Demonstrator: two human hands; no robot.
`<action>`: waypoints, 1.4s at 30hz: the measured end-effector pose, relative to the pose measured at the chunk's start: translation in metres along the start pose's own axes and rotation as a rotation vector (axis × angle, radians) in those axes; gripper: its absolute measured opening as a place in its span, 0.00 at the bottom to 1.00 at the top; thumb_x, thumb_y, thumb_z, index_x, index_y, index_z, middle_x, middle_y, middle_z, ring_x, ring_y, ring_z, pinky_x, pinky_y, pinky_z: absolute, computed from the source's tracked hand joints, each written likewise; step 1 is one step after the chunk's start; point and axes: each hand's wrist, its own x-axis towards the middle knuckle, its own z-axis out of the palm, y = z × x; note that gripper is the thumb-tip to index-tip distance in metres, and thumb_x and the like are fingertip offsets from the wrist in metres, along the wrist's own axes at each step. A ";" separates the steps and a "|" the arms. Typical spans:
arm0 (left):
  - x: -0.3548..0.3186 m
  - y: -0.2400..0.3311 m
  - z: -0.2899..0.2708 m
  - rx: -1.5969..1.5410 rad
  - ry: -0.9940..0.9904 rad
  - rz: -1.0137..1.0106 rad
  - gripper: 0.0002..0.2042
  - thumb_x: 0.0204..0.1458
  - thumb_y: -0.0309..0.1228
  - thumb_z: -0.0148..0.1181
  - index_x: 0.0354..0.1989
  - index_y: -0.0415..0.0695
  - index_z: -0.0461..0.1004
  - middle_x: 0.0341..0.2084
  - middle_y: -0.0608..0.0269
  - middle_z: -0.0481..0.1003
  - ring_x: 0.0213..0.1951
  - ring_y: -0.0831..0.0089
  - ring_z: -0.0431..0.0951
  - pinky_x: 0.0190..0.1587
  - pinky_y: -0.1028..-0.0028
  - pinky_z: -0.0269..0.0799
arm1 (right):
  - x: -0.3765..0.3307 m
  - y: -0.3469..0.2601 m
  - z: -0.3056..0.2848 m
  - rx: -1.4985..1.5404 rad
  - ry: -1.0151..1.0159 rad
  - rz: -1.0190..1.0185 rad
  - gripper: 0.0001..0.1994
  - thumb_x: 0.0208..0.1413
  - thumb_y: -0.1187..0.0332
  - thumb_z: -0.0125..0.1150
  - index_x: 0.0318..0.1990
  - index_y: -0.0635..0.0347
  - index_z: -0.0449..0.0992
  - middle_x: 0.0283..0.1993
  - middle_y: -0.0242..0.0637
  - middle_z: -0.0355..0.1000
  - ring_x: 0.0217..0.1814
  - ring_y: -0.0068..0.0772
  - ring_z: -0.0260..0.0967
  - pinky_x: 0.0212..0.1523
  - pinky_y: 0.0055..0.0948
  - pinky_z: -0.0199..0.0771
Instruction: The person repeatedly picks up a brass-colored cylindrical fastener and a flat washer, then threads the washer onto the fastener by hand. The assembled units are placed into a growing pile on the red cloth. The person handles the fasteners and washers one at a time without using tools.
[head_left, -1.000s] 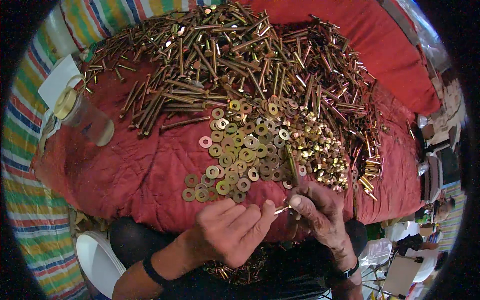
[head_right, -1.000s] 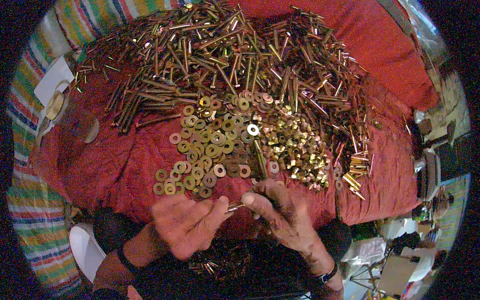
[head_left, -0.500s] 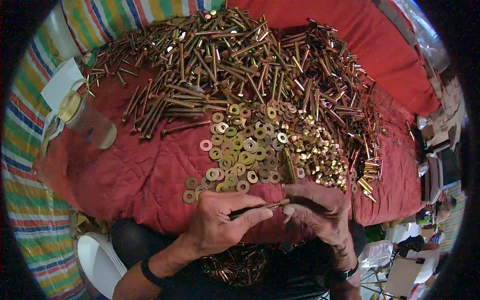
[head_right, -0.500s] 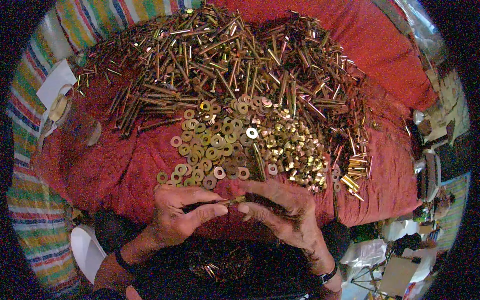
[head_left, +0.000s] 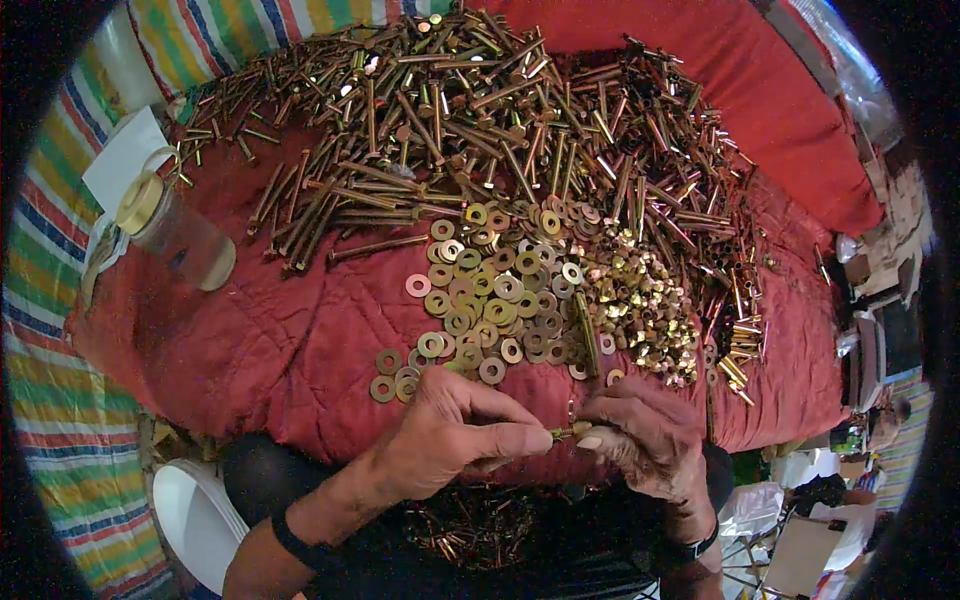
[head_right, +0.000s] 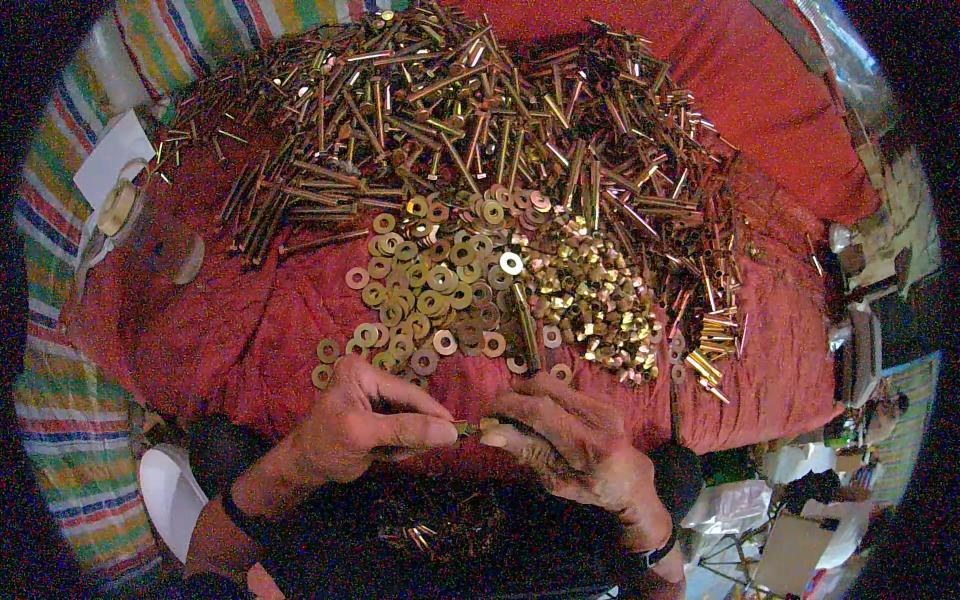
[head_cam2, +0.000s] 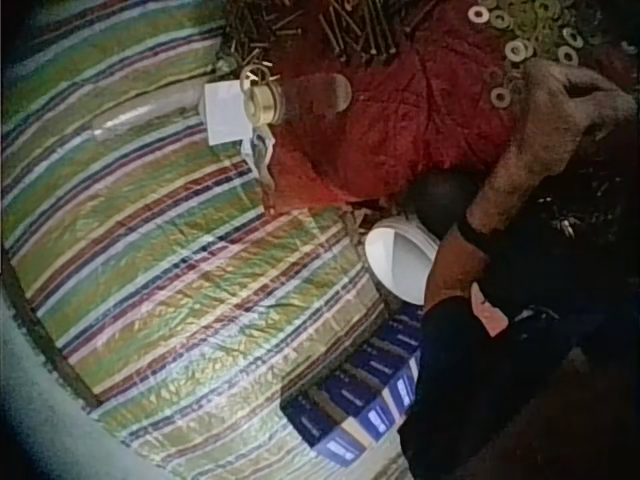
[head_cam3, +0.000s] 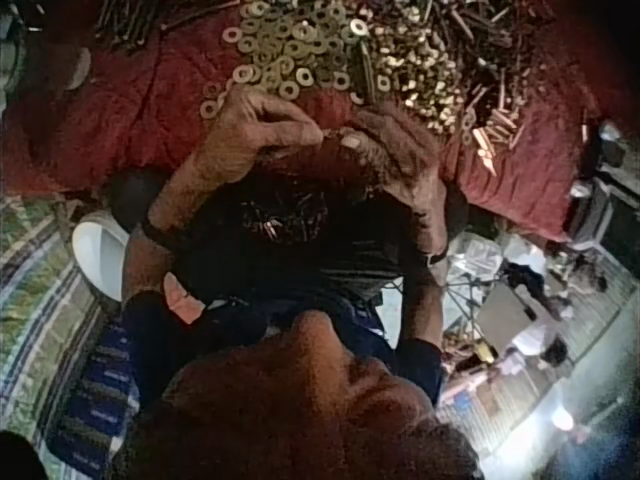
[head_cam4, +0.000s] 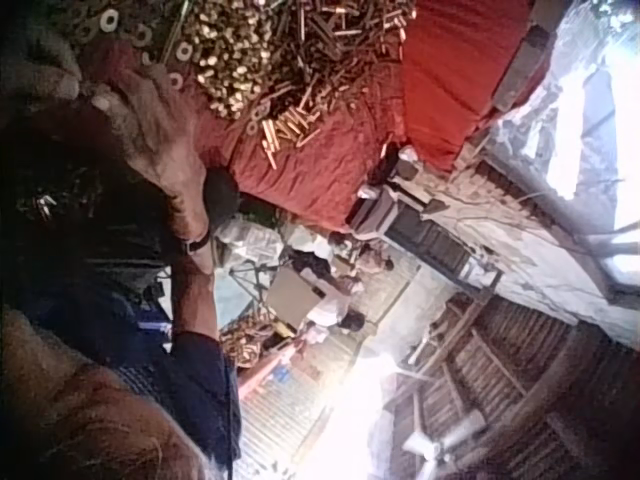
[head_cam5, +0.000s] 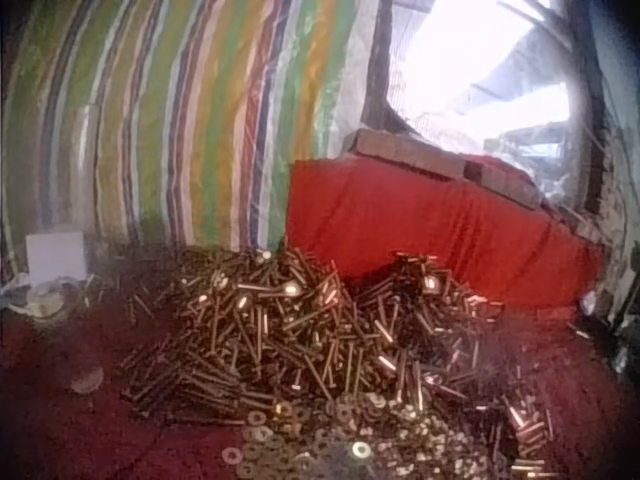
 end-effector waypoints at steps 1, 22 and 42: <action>0.000 0.000 0.001 0.047 0.006 0.034 0.07 0.57 0.27 0.68 0.36 0.34 0.86 0.18 0.71 0.75 0.19 0.88 0.66 0.21 0.81 0.56 | -0.001 0.000 -0.002 0.030 -0.068 0.114 0.10 0.59 0.66 0.69 0.41 0.64 0.80 0.37 0.38 0.78 0.35 0.35 0.76 0.36 0.31 0.75; 0.002 -0.002 0.002 -0.079 0.009 -0.069 0.08 0.55 0.27 0.70 0.35 0.33 0.85 0.19 0.66 0.77 0.19 0.84 0.69 0.21 0.79 0.60 | -0.003 -0.004 -0.011 0.087 -0.129 0.326 0.16 0.49 0.64 0.79 0.45 0.55 0.85 0.39 0.32 0.82 0.38 0.35 0.80 0.36 0.28 0.78; 0.003 -0.003 -0.002 -0.151 0.018 -0.138 0.09 0.55 0.29 0.70 0.34 0.33 0.85 0.20 0.65 0.77 0.19 0.82 0.70 0.22 0.78 0.62 | -0.005 0.004 -0.003 -0.011 -0.113 0.061 0.15 0.54 0.66 0.76 0.48 0.57 0.82 0.39 0.31 0.78 0.42 0.32 0.77 0.40 0.34 0.78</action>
